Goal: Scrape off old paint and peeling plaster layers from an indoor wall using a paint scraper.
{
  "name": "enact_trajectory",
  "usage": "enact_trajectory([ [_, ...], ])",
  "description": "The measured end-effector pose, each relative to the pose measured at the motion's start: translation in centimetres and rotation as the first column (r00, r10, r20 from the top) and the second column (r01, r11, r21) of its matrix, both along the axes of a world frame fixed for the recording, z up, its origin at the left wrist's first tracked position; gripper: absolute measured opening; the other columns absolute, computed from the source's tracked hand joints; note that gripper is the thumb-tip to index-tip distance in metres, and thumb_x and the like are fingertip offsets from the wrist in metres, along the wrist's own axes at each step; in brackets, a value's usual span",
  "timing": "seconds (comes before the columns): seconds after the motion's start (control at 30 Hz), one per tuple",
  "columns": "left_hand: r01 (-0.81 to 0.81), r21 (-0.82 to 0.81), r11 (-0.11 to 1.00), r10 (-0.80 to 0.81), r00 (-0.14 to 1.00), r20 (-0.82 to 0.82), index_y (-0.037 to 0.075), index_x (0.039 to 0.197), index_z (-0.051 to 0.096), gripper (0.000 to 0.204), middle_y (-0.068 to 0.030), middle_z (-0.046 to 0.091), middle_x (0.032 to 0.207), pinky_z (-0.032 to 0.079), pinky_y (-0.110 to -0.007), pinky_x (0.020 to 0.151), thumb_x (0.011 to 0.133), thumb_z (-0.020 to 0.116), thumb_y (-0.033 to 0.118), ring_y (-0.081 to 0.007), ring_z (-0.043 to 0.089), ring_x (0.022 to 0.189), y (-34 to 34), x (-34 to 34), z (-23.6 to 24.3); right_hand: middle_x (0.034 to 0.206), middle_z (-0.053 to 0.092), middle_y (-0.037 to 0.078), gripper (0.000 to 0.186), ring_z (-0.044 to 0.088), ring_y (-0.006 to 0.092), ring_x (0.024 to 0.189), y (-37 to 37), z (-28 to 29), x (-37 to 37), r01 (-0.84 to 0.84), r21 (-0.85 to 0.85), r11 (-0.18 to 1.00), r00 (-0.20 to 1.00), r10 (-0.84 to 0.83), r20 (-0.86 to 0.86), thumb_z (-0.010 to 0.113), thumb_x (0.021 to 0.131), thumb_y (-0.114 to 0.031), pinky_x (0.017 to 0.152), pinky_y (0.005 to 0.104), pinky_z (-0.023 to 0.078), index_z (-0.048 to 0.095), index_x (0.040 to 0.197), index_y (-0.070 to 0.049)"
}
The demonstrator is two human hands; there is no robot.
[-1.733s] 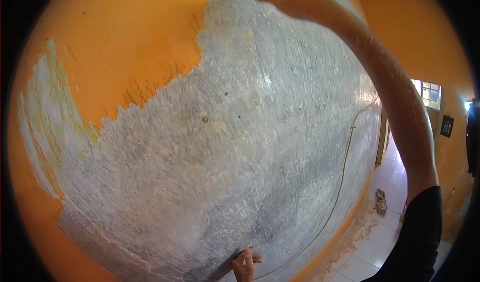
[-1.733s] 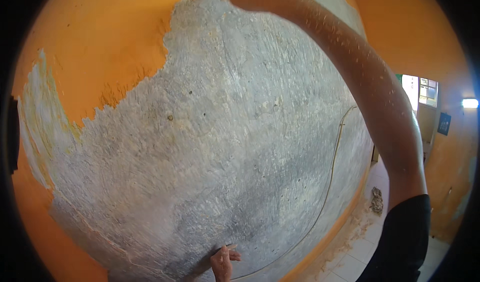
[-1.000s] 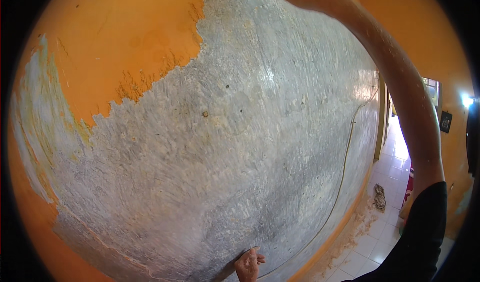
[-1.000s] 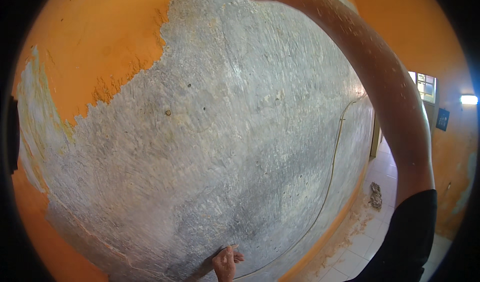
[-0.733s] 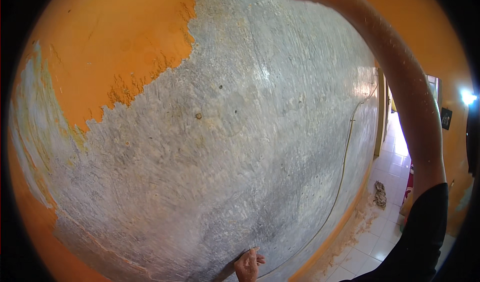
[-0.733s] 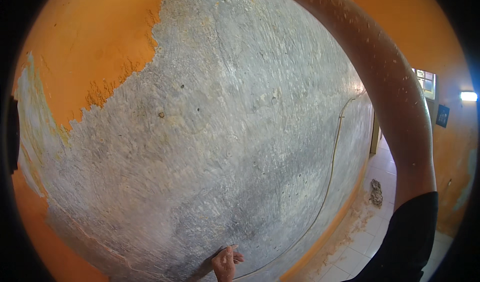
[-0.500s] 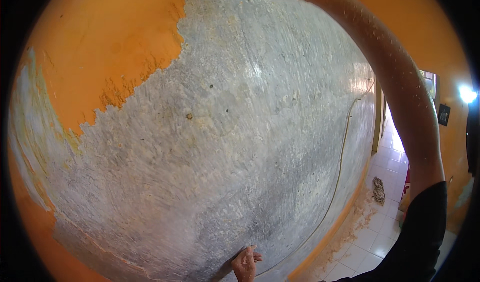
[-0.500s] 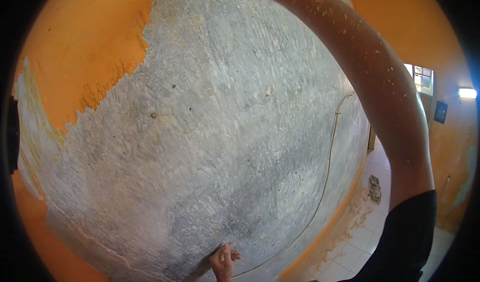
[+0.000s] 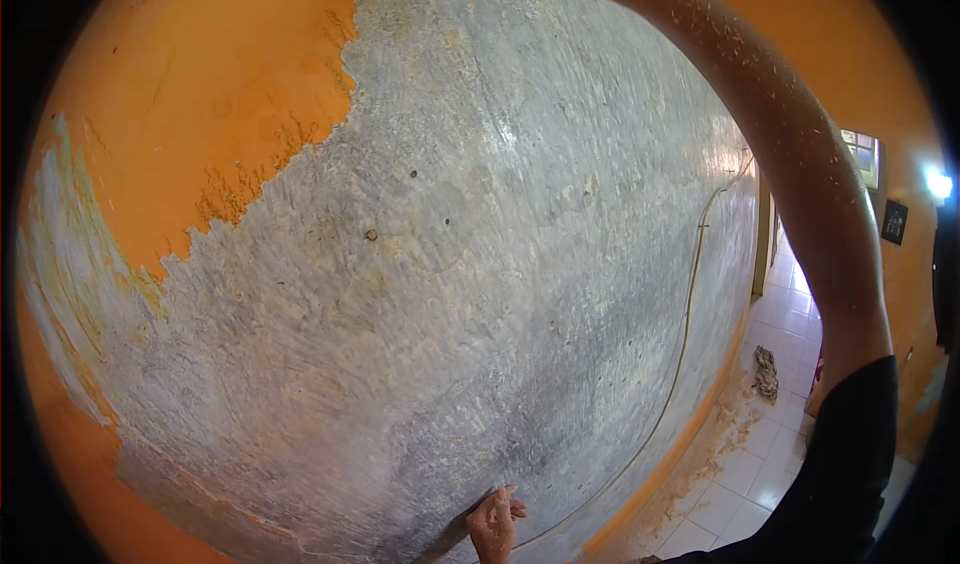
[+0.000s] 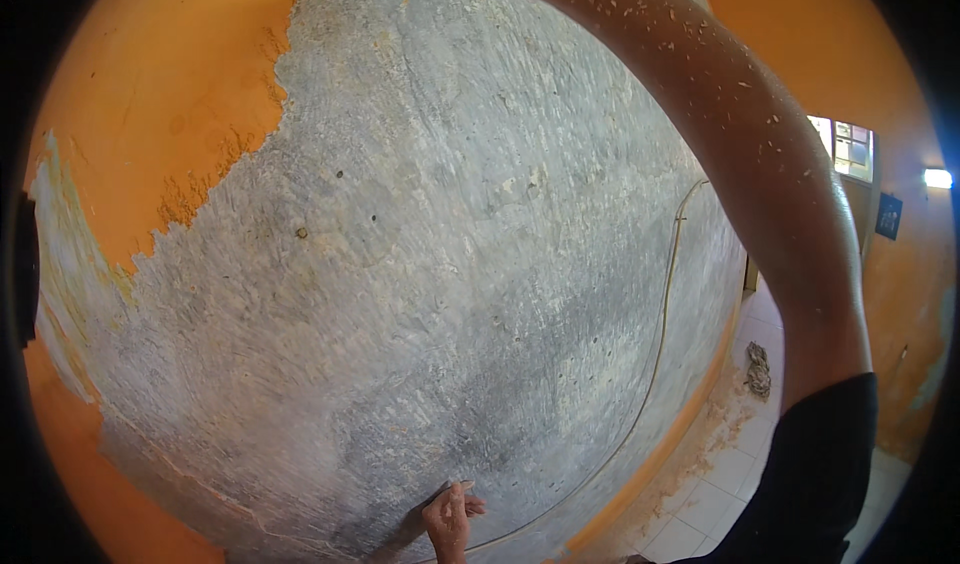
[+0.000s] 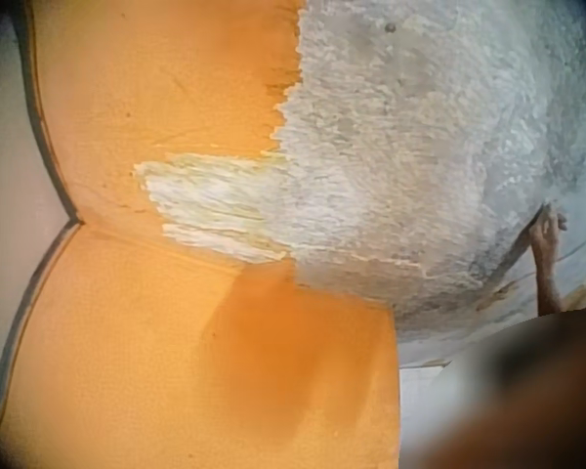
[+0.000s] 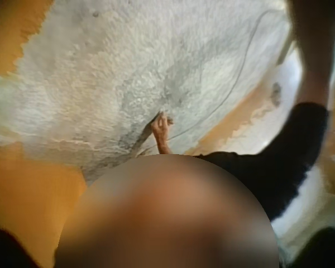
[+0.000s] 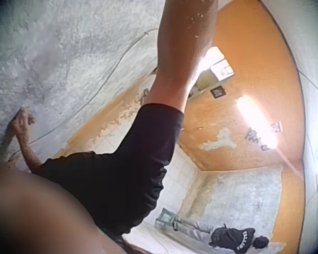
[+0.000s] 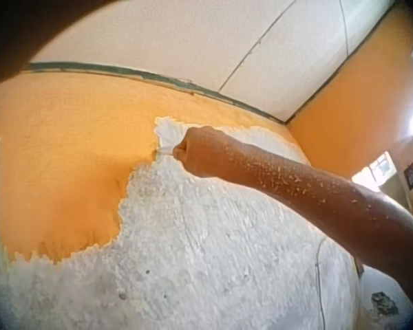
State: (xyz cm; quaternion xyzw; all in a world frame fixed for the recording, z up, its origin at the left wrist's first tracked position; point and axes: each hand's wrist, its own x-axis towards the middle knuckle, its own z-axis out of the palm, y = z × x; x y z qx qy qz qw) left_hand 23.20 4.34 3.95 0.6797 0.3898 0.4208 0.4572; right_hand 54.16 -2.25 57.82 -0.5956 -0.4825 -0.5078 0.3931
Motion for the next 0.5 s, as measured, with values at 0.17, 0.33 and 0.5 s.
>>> enact_trajectory([
  [0.17, -0.041, -0.092, 0.995, 0.044, 0.998, 0.036, -0.006, 0.097, 0.069, 0.045, -0.0168, 0.068, 0.068, 0.052, -0.03, 0.05, 0.098, 0.049, 0.034, -0.0186, 0.065, 0.055, 0.1, 0.2, -0.1, 0.091, 0.068, 0.024, 0.035, 0.065, 0.0391, 0.083, -0.8, -0.1, -0.1, -0.052, -0.113, 0.992, 0.998, 0.056, 0.03, 0.055, 0.089, -0.034, 0.076, 0.0445, 0.051, 0.07, 0.099, -0.003],
  [0.33, 0.011, -0.011, 1.0, -0.01, 0.991, 0.131, -0.003, 0.108, 0.067, 0.037, -0.0107, 0.066, 0.071, 0.054, -0.033, 0.056, 0.094, 0.059, 0.03, -0.0172, 0.063, 0.06, -0.1, -0.4, -0.9, 0.093, 0.067, 0.024, 0.034, 0.065, 0.0416, 0.087, -2.2, 2.1, -0.5, 0.094, -0.185, 0.978, 0.994, -0.104, -0.045, 0.054, 0.089, -0.031, 0.079, 0.0459, 0.051, 0.07, 0.1, -0.004],
  [0.5, -0.022, -0.039, 0.999, 0.028, 0.984, 0.174, -0.002, 0.107, 0.067, 0.036, -0.0114, 0.066, 0.072, 0.054, -0.032, 0.056, 0.094, 0.059, 0.031, -0.0177, 0.063, 0.06, -0.4, -0.1, -1.2, 0.091, 0.067, 0.025, 0.038, 0.065, 0.04, 0.084, -1.0, 1.5, 0.6, -0.082, -0.083, 0.993, 0.996, 0.079, -0.031, 0.056, 0.087, -0.035, 0.075, 0.046, 0.051, 0.069, 0.096, 0.0],
])
